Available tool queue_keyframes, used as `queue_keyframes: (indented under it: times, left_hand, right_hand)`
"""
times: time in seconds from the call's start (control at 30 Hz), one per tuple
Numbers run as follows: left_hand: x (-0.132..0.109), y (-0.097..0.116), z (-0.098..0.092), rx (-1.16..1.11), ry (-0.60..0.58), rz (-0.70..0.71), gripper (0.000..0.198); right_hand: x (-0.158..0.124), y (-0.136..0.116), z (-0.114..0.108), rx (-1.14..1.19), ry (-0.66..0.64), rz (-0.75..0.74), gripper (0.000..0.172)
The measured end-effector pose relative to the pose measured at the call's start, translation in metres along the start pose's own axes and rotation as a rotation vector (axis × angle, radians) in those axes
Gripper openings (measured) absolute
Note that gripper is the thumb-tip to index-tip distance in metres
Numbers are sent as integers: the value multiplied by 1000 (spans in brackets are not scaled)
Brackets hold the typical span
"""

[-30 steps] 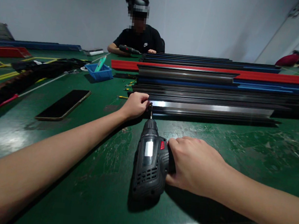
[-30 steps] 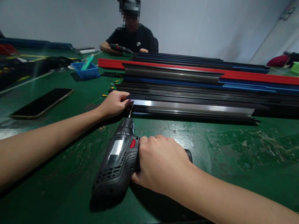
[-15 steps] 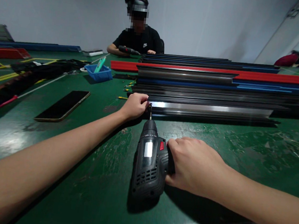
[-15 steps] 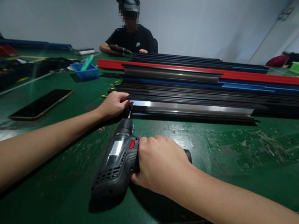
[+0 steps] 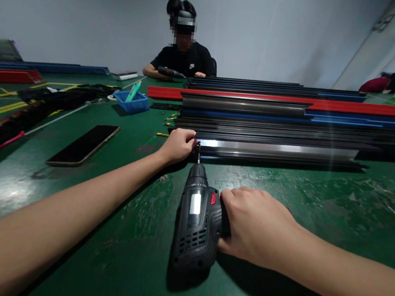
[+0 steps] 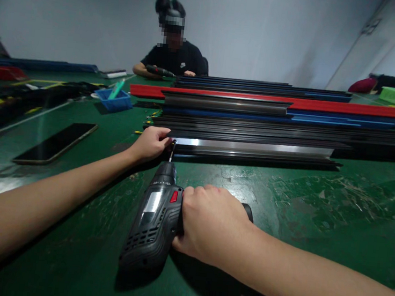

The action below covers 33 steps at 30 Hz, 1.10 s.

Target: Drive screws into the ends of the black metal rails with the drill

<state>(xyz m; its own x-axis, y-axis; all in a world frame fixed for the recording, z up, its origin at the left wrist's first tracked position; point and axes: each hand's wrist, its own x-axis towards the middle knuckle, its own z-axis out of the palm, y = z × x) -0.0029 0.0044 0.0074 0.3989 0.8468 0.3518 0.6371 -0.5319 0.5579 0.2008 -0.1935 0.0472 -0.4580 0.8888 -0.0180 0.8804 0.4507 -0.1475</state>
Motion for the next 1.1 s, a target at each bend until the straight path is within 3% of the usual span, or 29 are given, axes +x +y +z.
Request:
queue_keyframes:
  times: [0.73, 1.1]
  left_hand:
    - [-1, -4, 1, 15, 1, -10, 23]
    - [-1, 0, 2, 7, -13, -17, 23]
  right_hand:
    - [-1, -1, 3, 12, 15, 14, 28]
    - [1, -1, 1, -5, -41, 34, 29]
